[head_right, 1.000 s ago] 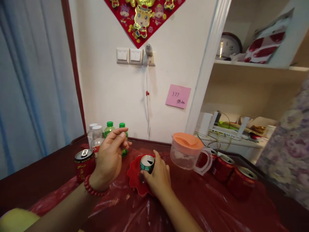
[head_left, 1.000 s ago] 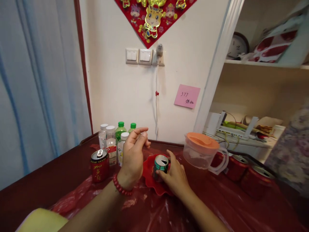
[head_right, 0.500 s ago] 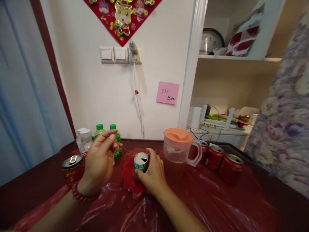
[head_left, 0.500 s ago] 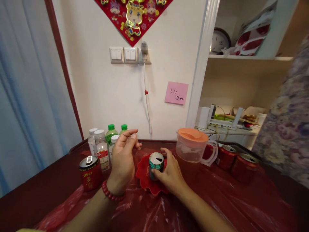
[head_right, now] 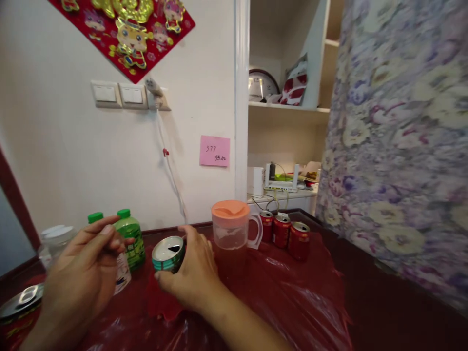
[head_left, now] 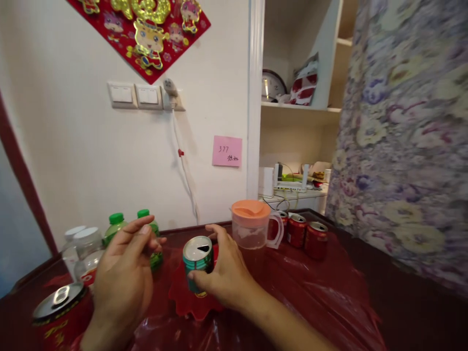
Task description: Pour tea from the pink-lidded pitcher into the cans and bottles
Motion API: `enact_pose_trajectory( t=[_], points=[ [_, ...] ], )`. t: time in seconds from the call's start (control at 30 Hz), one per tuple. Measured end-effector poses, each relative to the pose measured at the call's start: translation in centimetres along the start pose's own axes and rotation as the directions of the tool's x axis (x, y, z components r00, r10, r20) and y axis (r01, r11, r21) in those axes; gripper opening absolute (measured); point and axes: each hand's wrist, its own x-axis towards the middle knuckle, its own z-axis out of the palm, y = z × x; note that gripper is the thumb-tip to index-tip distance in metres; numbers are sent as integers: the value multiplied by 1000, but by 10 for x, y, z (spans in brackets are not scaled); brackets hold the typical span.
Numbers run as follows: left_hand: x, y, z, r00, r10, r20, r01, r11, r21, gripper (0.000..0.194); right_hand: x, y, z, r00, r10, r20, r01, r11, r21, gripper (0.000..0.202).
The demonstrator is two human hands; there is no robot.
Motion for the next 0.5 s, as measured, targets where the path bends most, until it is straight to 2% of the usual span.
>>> enact_pose_trajectory(
  t=[0.07, 0.23, 0.5],
  points=[
    [0, 6, 1, 1000, -2, -9, 2, 1000, -15, 12, 1, -8, -5, 1000, 17, 18, -17, 1000, 10, 94],
    [4, 18, -1, 999, 44, -32, -45, 998, -51, 19, 8, -27, -13, 998, -5, 59, 5, 1000, 4, 98],
    [26, 11, -20, 987, 155, 35, -153, 987, -48, 23, 22, -46, -21, 997, -25, 71, 23, 999, 25, 104]
  ],
)
